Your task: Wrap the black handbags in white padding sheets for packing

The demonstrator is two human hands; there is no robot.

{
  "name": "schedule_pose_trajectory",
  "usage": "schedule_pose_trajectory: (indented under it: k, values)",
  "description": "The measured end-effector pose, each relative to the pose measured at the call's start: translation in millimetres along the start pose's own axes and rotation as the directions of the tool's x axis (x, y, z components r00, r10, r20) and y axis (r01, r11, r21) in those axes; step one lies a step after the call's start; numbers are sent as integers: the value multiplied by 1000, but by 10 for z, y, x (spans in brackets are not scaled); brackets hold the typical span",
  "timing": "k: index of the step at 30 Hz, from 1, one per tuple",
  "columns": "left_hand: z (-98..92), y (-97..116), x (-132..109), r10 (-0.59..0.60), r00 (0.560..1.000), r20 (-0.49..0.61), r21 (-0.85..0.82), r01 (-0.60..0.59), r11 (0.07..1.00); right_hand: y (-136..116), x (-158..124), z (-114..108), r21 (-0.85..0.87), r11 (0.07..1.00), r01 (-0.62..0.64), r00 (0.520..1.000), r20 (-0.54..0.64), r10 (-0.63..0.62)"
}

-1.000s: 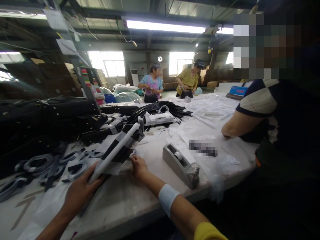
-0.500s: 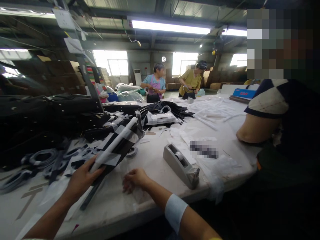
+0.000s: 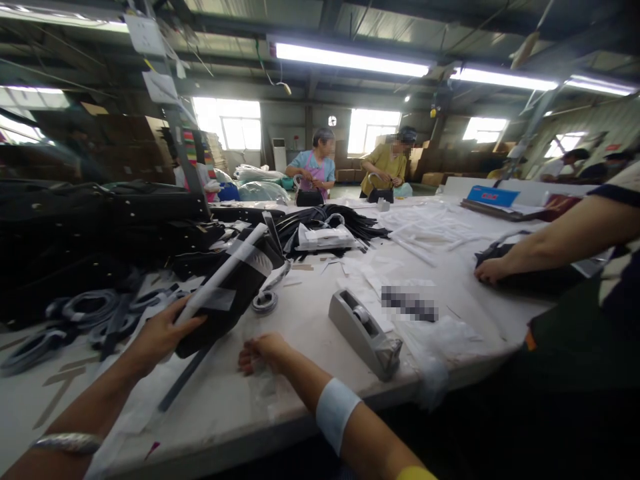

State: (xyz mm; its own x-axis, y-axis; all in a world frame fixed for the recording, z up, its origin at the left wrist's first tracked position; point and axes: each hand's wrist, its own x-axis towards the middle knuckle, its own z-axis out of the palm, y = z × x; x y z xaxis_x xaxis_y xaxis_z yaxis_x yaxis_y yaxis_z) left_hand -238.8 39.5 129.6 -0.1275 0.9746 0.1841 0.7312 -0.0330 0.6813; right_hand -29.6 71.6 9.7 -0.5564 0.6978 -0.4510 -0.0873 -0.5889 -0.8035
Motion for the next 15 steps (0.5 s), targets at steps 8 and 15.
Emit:
schedule_pose_trajectory:
  k: [8, 15]
  values:
    - [4, -23, -48, 17, 1000, 9, 24, -17, 1000, 150, -318, 128, 11, 999, 43, 997, -67, -43]
    - [488, 86, -556, 26, 999, -26, 263, -18, 965, 373, -837, 81, 103, 994, 30, 997, -76, -23]
